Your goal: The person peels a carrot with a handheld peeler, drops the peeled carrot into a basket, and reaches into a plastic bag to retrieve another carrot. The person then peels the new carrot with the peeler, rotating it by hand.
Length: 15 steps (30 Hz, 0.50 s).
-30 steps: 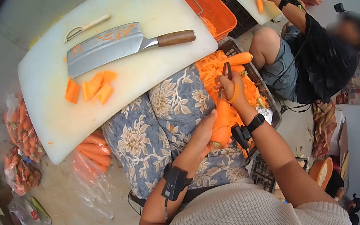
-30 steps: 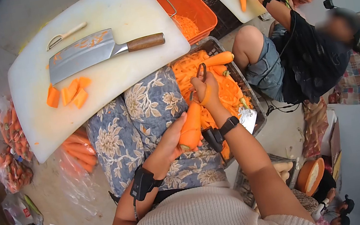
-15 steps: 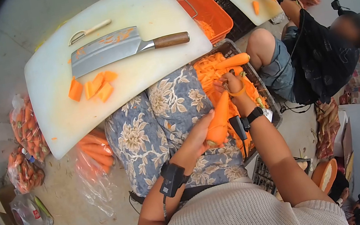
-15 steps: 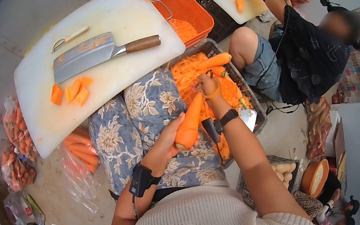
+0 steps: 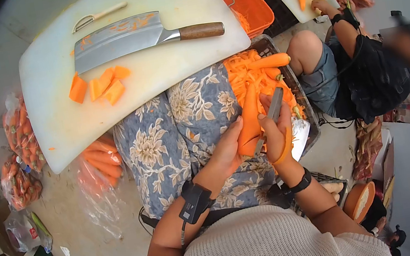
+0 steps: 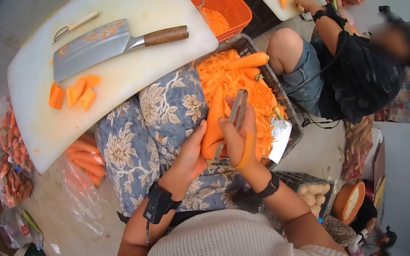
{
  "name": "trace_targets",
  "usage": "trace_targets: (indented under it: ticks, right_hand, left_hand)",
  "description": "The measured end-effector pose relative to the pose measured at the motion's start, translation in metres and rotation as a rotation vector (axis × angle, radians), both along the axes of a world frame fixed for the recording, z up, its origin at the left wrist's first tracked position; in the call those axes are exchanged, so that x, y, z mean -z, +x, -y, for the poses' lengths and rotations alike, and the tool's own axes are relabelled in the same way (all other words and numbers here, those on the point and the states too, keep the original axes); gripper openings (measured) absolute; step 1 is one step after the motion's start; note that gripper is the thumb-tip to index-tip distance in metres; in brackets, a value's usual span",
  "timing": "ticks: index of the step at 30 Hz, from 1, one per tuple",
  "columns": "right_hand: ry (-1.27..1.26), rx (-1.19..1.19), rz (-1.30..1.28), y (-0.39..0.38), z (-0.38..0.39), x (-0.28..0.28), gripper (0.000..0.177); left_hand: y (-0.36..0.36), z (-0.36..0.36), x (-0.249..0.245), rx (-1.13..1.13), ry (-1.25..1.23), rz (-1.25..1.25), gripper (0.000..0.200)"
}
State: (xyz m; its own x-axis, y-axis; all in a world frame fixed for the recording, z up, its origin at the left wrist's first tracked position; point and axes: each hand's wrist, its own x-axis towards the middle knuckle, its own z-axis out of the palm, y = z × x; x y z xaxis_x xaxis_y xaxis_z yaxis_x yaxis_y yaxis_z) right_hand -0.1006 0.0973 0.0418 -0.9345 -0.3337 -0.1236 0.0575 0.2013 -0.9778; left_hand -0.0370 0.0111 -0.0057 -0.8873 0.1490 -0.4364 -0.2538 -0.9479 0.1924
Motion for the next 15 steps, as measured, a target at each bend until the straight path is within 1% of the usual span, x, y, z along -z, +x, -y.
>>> trace_targets:
  ticks: [1,3,4,5,7,8,10,11,13,15]
  right_hand:
    - [0.005,-0.002,0.005,0.003,0.004,0.002,0.049]
    - [0.221,-0.113,-0.3,0.007,0.009,0.007,0.054]
    - [0.233,-0.1,-0.369,0.005,0.01,0.017,0.052]
    - [0.244,-0.118,-0.361,0.002,0.012,0.019,0.052]
    - [0.254,-0.128,-0.248,-0.004,0.014,0.014,0.046]
    - [0.259,-0.13,-0.245,-0.006,0.015,0.014,0.046]
    - [0.274,-0.127,-0.151,-0.01,0.016,0.012,0.041]
    - [0.281,-0.126,-0.147,-0.011,0.018,0.01,0.041]
    - [0.289,-0.125,-0.061,-0.011,0.022,0.004,0.047]
    - [0.303,-0.121,-0.055,-0.014,0.023,0.004,0.046]
  left_hand:
    - [0.0,0.0,-0.003,-0.004,-0.022,0.038,0.043]
    - [-0.001,0.0,-0.008,-0.015,-0.035,0.083,0.043]
    - [-0.003,0.001,-0.009,-0.014,-0.113,0.041,0.042]
    - [-0.004,0.002,-0.009,-0.022,-0.183,0.004,0.041]
    - [-0.008,0.003,-0.011,-0.024,-0.163,-0.011,0.04]
    - [-0.009,0.004,-0.011,-0.02,-0.15,-0.033,0.04]
    - [-0.01,0.005,-0.008,-0.015,-0.148,-0.035,0.039]
    - [-0.011,0.005,-0.008,-0.006,-0.151,-0.039,0.039]
    - [-0.011,0.007,-0.01,0.005,-0.12,-0.028,0.038]
    - [-0.011,0.008,-0.008,0.017,-0.094,-0.019,0.038]
